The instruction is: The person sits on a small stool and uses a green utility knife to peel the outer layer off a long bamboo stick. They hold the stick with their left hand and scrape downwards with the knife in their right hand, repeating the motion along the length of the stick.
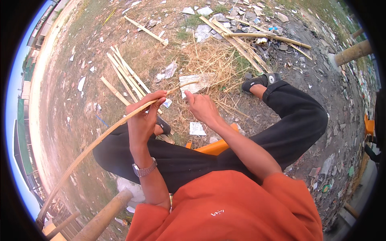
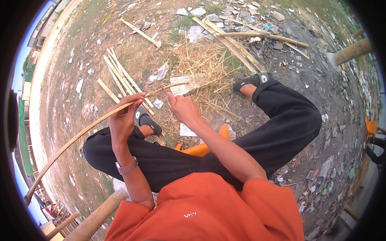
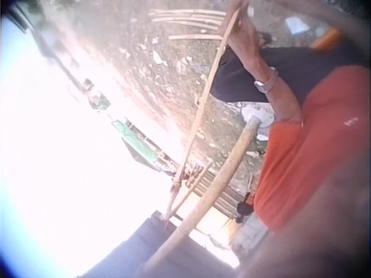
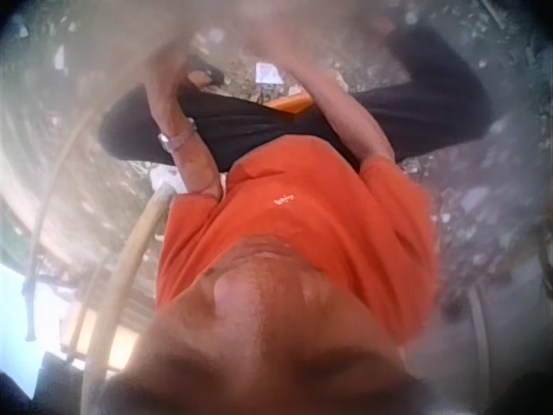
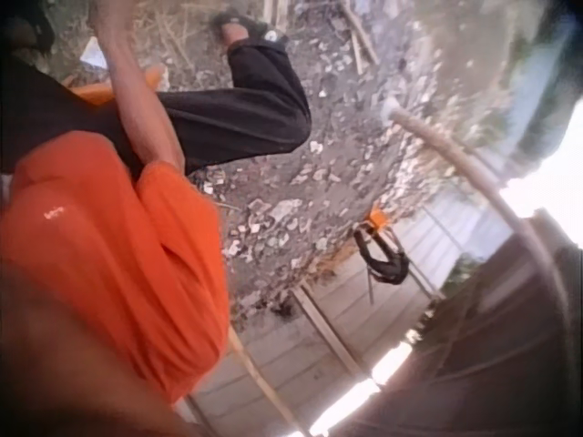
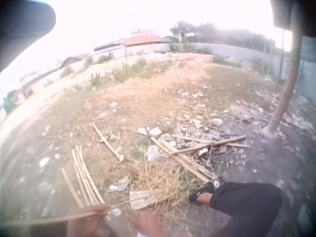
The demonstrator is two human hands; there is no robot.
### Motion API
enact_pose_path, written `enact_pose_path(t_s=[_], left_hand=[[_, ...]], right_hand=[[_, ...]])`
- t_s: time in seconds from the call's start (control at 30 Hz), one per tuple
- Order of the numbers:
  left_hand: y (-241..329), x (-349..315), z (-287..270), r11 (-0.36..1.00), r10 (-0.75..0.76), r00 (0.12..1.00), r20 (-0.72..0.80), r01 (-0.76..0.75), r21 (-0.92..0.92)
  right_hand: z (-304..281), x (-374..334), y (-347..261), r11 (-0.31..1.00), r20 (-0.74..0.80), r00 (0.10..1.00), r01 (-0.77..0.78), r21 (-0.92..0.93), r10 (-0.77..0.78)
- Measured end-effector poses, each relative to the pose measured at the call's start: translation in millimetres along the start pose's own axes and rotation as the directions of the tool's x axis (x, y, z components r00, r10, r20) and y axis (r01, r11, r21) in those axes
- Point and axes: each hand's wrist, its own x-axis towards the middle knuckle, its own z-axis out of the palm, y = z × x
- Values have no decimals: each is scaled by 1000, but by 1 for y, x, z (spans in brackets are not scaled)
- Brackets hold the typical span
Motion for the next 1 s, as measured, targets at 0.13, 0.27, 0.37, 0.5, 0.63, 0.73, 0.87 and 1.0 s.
enact_pose_path(t_s=[0.13,0.27,0.37,0.5,0.63,0.73,0.87,1.0], left_hand=[[-3,-4,-4,1000,7,1000,0,-7,3],[-4,-3,-5,999,2,1000,25,-3,39],[1,2,1,1000,22,999,30,-23,17],[-1,3,1,1000,15,999,28,-15,-21],[4,6,6,997,31,999,43,-34,63],[5,6,7,998,46,996,71,-49,44],[4,7,1,995,54,992,117,-62,71],[2,9,-10,988,62,987,150,-82,134]], right_hand=[[-2,-3,-9,999,83,996,-46,17,44],[4,5,14,994,98,989,-112,13,110],[7,-2,12,996,74,993,-89,22,87],[5,10,30,983,132,975,-181,2,179],[12,14,35,989,120,984,-140,37,135],[14,20,48,984,46,986,-165,63,163],[9,10,31,990,17,1000,-3,142,1],[1,12,20,996,43,999,-13,84,10]])
